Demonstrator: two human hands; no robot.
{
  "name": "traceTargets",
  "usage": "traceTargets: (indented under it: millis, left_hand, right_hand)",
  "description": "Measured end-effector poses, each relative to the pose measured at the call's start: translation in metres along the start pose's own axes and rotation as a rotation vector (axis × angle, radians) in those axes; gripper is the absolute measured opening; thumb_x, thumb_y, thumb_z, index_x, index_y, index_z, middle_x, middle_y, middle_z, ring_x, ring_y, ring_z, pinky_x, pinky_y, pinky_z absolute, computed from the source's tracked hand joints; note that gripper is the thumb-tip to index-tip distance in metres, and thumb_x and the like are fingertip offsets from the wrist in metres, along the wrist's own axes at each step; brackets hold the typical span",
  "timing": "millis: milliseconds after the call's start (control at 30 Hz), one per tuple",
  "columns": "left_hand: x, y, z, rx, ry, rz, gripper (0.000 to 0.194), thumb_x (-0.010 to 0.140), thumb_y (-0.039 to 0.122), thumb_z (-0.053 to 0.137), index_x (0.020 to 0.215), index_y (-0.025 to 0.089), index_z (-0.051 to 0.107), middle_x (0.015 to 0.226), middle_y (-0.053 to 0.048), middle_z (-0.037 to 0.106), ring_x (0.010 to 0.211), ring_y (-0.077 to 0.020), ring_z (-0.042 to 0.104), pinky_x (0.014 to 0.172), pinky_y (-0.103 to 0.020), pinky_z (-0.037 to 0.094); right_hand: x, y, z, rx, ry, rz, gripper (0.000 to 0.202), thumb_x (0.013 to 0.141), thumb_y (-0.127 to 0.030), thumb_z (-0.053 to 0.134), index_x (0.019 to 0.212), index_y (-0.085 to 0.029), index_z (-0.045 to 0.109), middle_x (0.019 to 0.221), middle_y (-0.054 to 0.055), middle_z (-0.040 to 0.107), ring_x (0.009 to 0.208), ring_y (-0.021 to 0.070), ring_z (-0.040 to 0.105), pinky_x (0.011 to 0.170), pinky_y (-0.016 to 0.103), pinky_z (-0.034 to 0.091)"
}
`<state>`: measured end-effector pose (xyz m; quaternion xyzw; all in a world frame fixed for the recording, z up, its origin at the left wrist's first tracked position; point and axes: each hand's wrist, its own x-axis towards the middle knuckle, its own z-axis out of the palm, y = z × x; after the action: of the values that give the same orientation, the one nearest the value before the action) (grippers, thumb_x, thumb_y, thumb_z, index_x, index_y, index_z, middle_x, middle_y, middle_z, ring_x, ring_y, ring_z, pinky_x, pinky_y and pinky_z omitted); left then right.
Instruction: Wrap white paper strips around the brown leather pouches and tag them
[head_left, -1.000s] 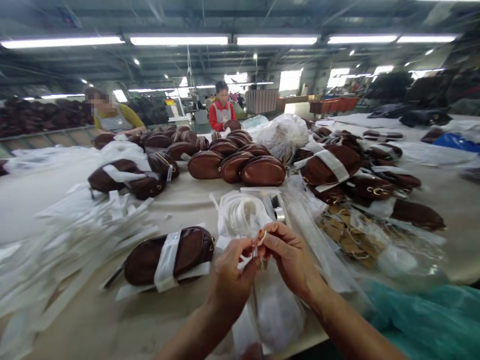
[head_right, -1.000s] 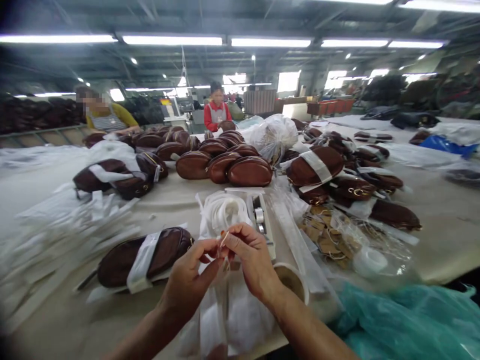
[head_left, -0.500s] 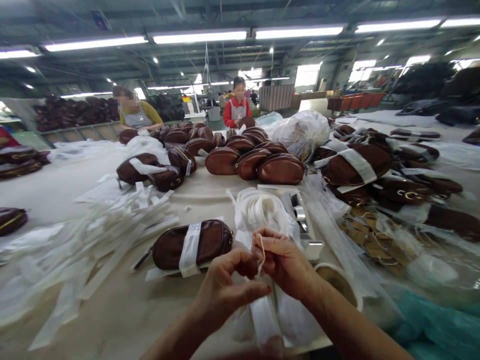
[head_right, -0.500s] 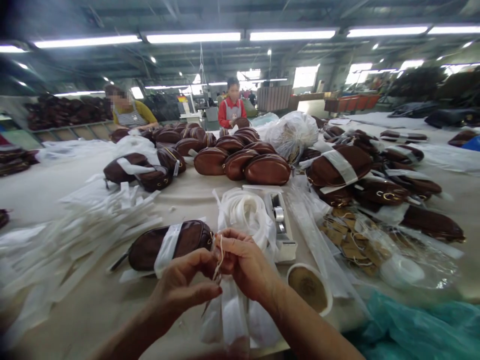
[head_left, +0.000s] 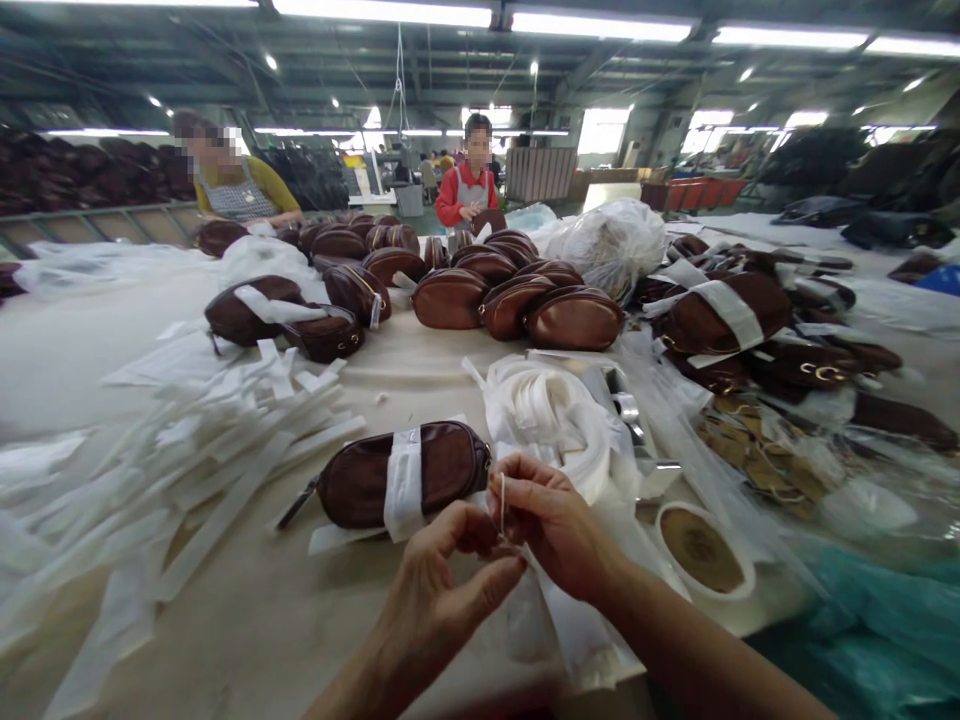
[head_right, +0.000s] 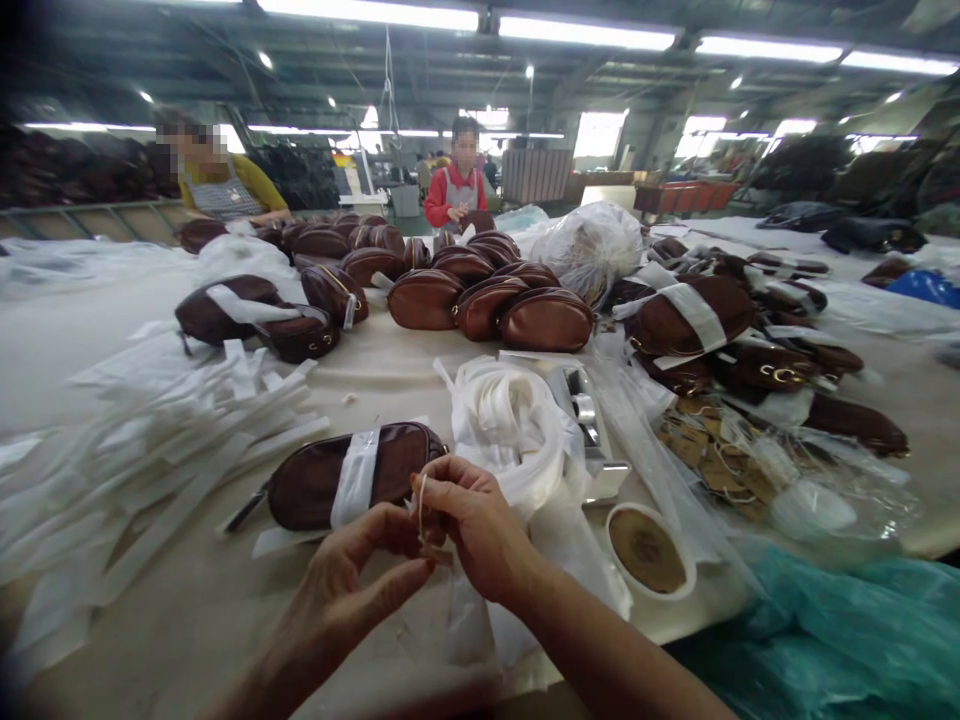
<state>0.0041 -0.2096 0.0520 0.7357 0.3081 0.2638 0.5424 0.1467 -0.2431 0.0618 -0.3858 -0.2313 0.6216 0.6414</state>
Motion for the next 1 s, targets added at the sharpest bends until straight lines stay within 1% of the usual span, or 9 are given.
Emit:
traceTargets:
  millis: [133,267,400,533,633,733,833,933,1000]
  left_hand:
    - [-0.001,-0.003,-0.008,0.057,0.059,-0.052,0.028,0.08,0.042,0.057,0.075,0.015,0.061,0.069,-0.002,0.059,0.067,-0.0152,0.055,0.064,-0.024,0.041]
    - [0.001,-0.006,-0.023,0.032,-0.029,-0.105,0.029,0.08,0.04,0.055,0.075,0.014,0.066,0.069,-0.003,0.06,0.066,-0.015,0.054,0.061,-0.023,0.04]
    - [0.001,-0.012,-0.042,-0.144,-0.104,-0.246,0.031,0.076,0.043,0.06,0.073,0.015,0.071,0.072,-0.005,0.065,0.071,-0.0177,0.057,0.066,-0.025,0.043]
    - [-0.003,-0.016,-0.059,-0.327,-0.136,-0.365,0.031,0.074,0.044,0.065,0.077,0.015,0.073,0.071,-0.007,0.067,0.068,-0.0165,0.057,0.066,-0.025,0.043]
    - [-0.006,-0.015,-0.071,-0.382,-0.122,-0.329,0.024,0.075,0.039,0.065,0.073,0.016,0.072,0.073,-0.006,0.066,0.072,-0.0163,0.057,0.069,-0.024,0.044]
    - [-0.008,-0.011,-0.084,-0.414,-0.026,-0.254,0.022,0.076,0.031,0.063,0.06,0.016,0.067,0.074,-0.005,0.065,0.077,-0.0169,0.058,0.073,-0.024,0.044]
    - [-0.009,-0.008,-0.097,-0.495,0.036,-0.267,0.023,0.074,0.028,0.06,0.055,0.016,0.063,0.07,-0.006,0.066,0.069,-0.0164,0.058,0.067,-0.024,0.045]
    - [-0.01,-0.006,-0.103,-0.408,0.028,-0.306,0.024,0.076,0.032,0.058,0.059,0.017,0.063,0.066,-0.005,0.064,0.064,-0.0162,0.056,0.062,-0.024,0.044]
    - [-0.013,-0.004,-0.103,-0.188,0.008,-0.276,0.026,0.079,0.035,0.056,0.062,0.017,0.063,0.066,-0.005,0.063,0.065,-0.0162,0.056,0.06,-0.022,0.042]
  right_hand:
    - [0.007,0.011,0.009,-0.078,-0.008,-0.014,0.021,0.067,-0.028,0.071,0.064,-0.015,0.056,0.054,-0.003,0.057,0.047,0.0056,0.046,0.048,0.018,0.033]
    - [0.016,0.021,0.008,-0.146,-0.012,0.009,0.022,0.069,-0.032,0.071,0.067,-0.015,0.056,0.056,-0.003,0.059,0.046,0.0064,0.047,0.047,0.019,0.032]
    - [0.023,0.028,0.004,-0.229,-0.018,0.014,0.023,0.07,-0.034,0.071,0.069,-0.016,0.058,0.058,-0.003,0.059,0.049,0.0068,0.046,0.049,0.02,0.033]
    - [0.029,0.033,0.007,-0.299,-0.057,-0.029,0.023,0.069,-0.036,0.073,0.071,-0.016,0.061,0.075,0.0,0.061,0.067,0.0102,0.052,0.062,0.023,0.039]
    - [0.032,0.042,0.01,-0.343,-0.128,-0.008,0.026,0.071,-0.039,0.072,0.073,-0.017,0.059,0.073,-0.001,0.059,0.067,0.0111,0.051,0.064,0.025,0.039]
    - [0.035,0.054,0.012,-0.414,-0.168,0.008,0.028,0.072,-0.04,0.07,0.071,-0.018,0.054,0.065,-0.003,0.054,0.061,0.0098,0.048,0.059,0.024,0.038]
    - [0.036,0.06,0.011,-0.483,-0.193,0.021,0.022,0.076,-0.036,0.066,0.071,-0.017,0.054,0.064,-0.003,0.053,0.06,0.0103,0.049,0.059,0.024,0.039]
    - [0.034,0.053,0.013,-0.618,-0.224,-0.003,0.012,0.076,-0.026,0.064,0.084,-0.017,0.062,0.081,0.002,0.061,0.078,0.0153,0.056,0.07,0.027,0.043]
    - [0.031,0.045,0.019,-0.709,-0.273,-0.031,0.028,0.076,-0.018,0.063,0.104,-0.019,0.063,0.106,0.006,0.062,0.097,0.0198,0.056,0.082,0.031,0.044]
